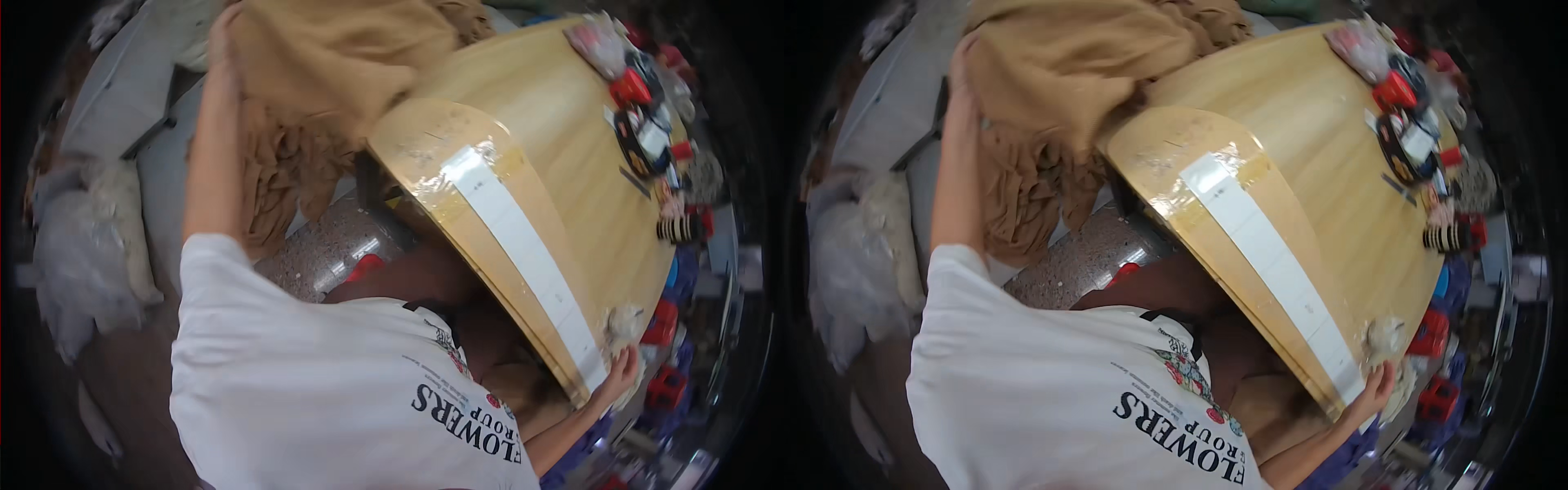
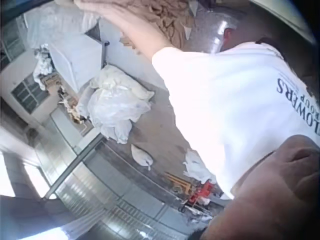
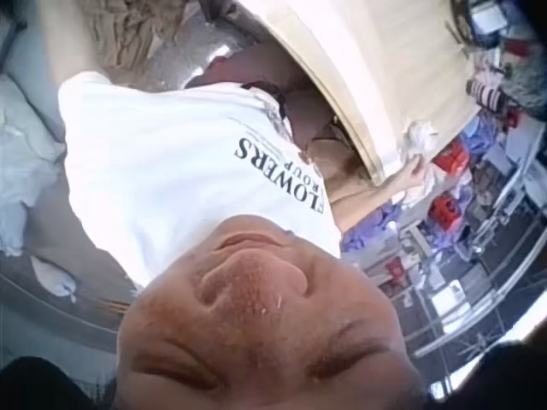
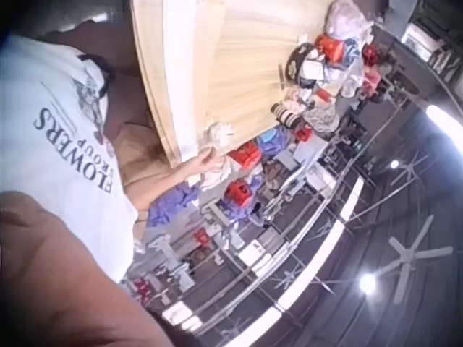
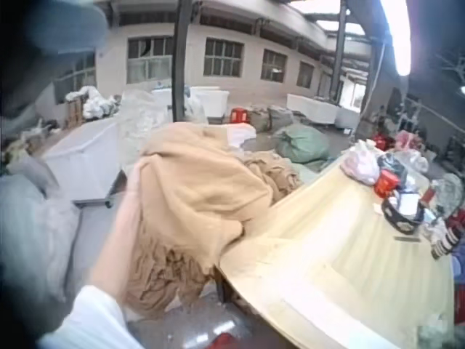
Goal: Applying a white marking or adhesive paste to the edges of sweater components using a brush and a manual spreader against a template.
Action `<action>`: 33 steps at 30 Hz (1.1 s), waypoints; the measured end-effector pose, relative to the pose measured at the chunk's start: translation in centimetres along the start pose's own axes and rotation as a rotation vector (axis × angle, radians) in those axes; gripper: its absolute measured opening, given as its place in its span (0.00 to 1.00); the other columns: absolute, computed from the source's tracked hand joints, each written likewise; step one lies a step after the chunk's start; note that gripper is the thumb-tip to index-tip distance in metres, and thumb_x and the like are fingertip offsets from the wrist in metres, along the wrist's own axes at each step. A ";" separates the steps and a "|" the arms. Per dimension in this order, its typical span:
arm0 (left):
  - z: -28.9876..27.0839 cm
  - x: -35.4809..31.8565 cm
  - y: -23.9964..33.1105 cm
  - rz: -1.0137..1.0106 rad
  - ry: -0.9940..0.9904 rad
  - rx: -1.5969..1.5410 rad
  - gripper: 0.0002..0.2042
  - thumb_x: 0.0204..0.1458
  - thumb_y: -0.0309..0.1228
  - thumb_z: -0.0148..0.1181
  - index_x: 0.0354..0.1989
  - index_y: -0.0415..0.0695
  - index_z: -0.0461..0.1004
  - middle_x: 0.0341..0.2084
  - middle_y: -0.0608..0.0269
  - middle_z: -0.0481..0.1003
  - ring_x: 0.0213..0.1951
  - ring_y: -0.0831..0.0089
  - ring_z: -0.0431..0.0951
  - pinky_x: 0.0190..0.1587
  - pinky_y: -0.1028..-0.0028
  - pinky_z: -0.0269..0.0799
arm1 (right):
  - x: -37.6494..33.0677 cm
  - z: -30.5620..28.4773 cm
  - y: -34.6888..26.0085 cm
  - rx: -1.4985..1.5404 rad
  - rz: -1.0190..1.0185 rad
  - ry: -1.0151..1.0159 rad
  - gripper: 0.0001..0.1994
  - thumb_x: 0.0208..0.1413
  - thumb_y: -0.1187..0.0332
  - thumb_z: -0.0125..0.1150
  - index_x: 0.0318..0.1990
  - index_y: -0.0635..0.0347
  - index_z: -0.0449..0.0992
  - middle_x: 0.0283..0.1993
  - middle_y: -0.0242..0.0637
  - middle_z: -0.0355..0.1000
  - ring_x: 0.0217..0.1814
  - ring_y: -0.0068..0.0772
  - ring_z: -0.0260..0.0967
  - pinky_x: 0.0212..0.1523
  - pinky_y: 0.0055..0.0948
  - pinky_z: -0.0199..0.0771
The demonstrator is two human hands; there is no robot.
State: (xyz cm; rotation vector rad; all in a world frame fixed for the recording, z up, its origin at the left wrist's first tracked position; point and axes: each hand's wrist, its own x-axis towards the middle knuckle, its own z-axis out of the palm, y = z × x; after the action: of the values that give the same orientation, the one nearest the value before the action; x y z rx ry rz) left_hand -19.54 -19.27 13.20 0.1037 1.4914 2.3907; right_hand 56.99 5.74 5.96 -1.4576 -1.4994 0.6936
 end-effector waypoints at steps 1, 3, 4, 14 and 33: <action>-5.0 1.8 -0.7 -0.091 -0.053 0.087 0.25 0.48 0.48 0.48 0.46 0.39 0.69 0.45 0.51 0.69 0.43 0.57 0.71 0.46 0.65 0.68 | -1.0 0.6 -0.5 -0.024 -0.007 -0.004 0.19 0.57 0.66 0.53 0.53 0.65 0.65 0.52 0.38 0.66 0.52 0.28 0.64 0.51 0.29 0.65; -1.1 -9.0 -2.8 -0.323 -0.041 0.100 0.33 0.52 0.53 0.32 0.57 0.35 0.57 0.53 0.45 0.62 0.53 0.50 0.64 0.53 0.62 0.64 | -2.7 1.6 1.0 -0.055 -0.111 -0.048 0.16 0.56 0.70 0.52 0.51 0.68 0.67 0.48 0.38 0.68 0.48 0.25 0.65 0.49 0.23 0.65; 2.5 -7.3 -9.7 -0.450 -0.215 0.130 0.33 0.52 0.53 0.32 0.57 0.35 0.57 0.53 0.45 0.62 0.53 0.50 0.64 0.53 0.62 0.64 | -4.0 4.3 -0.7 -0.061 -0.052 -0.065 0.14 0.56 0.71 0.52 0.49 0.67 0.69 0.46 0.37 0.70 0.45 0.24 0.66 0.47 0.21 0.65; 20.1 -23.9 -36.4 -0.889 -1.404 0.647 0.32 0.51 0.49 0.35 0.58 0.35 0.56 0.54 0.44 0.61 0.54 0.50 0.63 0.54 0.63 0.62 | -22.3 2.5 1.8 -0.340 0.017 0.044 0.13 0.47 0.72 0.56 0.41 0.64 0.70 0.42 0.46 0.67 0.46 0.47 0.65 0.46 0.37 0.66; 16.5 -26.9 -45.2 -0.456 -1.813 1.123 0.32 0.48 0.42 0.43 0.59 0.34 0.52 0.55 0.44 0.59 0.55 0.52 0.61 0.56 0.64 0.59 | -44.0 -21.7 7.2 -0.035 0.580 1.460 0.06 0.46 0.69 0.56 0.31 0.59 0.74 0.23 0.28 0.68 0.25 0.21 0.63 0.28 0.19 0.64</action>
State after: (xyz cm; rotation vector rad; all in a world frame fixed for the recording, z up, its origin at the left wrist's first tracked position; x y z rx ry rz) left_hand 20.12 4.97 -16.49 1.4159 1.1881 0.2127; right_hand 74.81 -40.05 -0.55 -1.7525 0.0404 -0.1845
